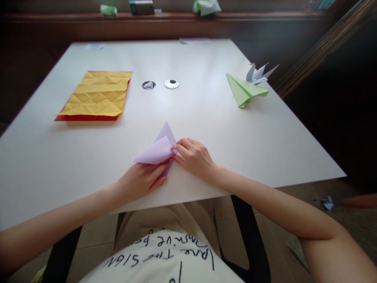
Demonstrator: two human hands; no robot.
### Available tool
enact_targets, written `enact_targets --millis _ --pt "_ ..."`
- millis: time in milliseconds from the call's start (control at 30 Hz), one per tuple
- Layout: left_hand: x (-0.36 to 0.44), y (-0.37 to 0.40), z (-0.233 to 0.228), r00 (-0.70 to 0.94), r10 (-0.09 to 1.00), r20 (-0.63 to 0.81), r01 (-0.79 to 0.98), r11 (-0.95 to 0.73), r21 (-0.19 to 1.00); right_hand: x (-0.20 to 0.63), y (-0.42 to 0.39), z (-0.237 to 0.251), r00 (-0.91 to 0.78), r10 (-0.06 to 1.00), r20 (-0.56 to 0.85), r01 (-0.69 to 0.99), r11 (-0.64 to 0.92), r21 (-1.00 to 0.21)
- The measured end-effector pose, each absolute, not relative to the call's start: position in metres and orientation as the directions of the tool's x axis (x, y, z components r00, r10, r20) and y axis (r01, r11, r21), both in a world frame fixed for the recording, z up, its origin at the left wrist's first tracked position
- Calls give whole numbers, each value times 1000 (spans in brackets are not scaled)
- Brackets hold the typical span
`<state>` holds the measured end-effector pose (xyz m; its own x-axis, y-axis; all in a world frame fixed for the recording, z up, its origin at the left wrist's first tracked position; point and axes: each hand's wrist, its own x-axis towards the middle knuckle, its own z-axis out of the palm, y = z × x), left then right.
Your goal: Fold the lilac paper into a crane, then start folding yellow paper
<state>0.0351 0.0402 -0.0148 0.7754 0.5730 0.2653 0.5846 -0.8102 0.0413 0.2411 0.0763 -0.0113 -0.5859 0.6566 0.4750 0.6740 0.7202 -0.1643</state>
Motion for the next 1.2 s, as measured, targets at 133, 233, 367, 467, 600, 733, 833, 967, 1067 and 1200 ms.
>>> enact_targets --millis 133,233,367,467,600,733,833,967,1067,1200 --pt "35 41 -17 771 566 292 584 -811 29 240 77 -11 -629 584 514 598 785 -160" --pt "34 41 -18 767 571 292 587 -809 40 240 80 -11 -670 570 475 537 814 -219" --pt "34 41 -19 754 584 300 588 -804 87 242 83 -12 -657 608 446 553 791 -262" --pt "33 40 -19 729 604 323 606 -788 106 245 83 -14 -637 636 435 584 767 -265" --pt "33 40 -18 745 587 317 588 -802 104 244 83 -12 -622 656 429 606 749 -267" --pt "34 40 -18 746 582 323 596 -800 67 242 92 -4 -731 538 419 474 843 -256" --pt "34 39 -19 742 580 336 596 -800 65 240 100 1 -794 474 380 401 879 -260" --pt "34 40 -20 735 574 363 579 -808 106 240 107 -1 -824 456 337 379 885 -271" --pt "35 40 -18 758 546 358 552 -828 94 242 107 -6 -820 459 341 376 882 -284" --pt "35 41 -17 759 526 383 552 -832 47 245 106 -9 -768 543 339 423 828 -368"
